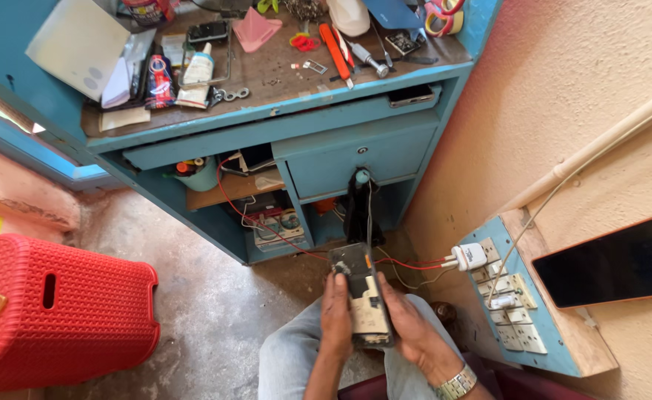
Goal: The person disassembles a phone, removes components such as the battery and internal panels, and uses a tool to pry and clean parts of the device's interior.
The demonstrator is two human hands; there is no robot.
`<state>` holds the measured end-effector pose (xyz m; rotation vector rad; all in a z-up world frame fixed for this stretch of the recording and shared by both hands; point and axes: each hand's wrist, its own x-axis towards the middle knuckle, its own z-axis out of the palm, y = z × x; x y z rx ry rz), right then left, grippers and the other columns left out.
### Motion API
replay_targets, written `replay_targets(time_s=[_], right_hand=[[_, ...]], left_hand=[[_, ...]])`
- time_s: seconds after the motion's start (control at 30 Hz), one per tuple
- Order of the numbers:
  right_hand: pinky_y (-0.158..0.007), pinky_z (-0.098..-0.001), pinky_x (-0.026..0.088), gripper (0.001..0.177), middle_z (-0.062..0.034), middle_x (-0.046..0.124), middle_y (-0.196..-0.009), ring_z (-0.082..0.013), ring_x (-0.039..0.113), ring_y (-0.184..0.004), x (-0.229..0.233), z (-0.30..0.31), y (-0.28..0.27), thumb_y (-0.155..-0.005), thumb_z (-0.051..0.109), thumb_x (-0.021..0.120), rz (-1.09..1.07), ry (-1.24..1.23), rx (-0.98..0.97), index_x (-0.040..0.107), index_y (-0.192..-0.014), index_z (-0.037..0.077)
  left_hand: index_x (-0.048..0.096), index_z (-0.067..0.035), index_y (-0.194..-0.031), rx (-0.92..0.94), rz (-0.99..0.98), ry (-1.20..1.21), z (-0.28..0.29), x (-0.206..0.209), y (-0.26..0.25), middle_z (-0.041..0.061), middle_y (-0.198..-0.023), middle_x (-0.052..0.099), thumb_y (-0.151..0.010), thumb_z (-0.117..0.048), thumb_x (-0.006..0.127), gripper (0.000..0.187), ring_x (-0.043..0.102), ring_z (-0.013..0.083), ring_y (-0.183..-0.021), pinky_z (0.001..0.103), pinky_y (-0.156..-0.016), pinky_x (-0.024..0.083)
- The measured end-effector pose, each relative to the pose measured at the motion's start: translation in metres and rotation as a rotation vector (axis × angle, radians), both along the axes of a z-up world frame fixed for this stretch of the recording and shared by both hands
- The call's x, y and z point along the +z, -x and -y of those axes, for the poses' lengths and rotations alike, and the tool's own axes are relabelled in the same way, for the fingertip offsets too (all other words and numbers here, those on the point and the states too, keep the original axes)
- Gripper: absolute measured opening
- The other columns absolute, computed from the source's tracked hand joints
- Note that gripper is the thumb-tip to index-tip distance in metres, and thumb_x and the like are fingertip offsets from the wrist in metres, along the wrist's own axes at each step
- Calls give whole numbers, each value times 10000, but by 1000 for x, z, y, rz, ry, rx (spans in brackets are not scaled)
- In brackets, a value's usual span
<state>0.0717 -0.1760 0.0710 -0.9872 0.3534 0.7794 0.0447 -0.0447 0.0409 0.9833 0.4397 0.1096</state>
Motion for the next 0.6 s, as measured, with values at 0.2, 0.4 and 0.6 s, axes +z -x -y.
replay_targets(time_s=[0.2,0.4,0.6], right_hand=[[-923,-260,524,520,19,733,-1178,-73,667,-1052,27,-6,-1,-929,479,500,-27,-33,-125,672,-1272,129],[-890,-261,517,405,-40,709,-1084,-95,642,-981,17,3,-10,-970,348,662,245,104,-149,662,-1201,15],[-823,-267,519,417,-48,733,-1022,-98,636,-908,2,8,-10,-938,322,696,319,206,-195,664,-1215,13]], left_hand=[[631,-48,-1282,70,127,-1091,20,35,-17,161,-1178,625,-1078,-306,416,392,580,340,-1126,437,-993,434],[681,-18,-1166,172,205,-924,7,65,-17,150,-1062,706,-1014,-188,601,242,690,279,-987,388,-862,533],[753,-4,-1041,132,175,-754,-5,79,-9,93,-876,770,-959,-184,696,206,719,159,-771,302,-700,570]])
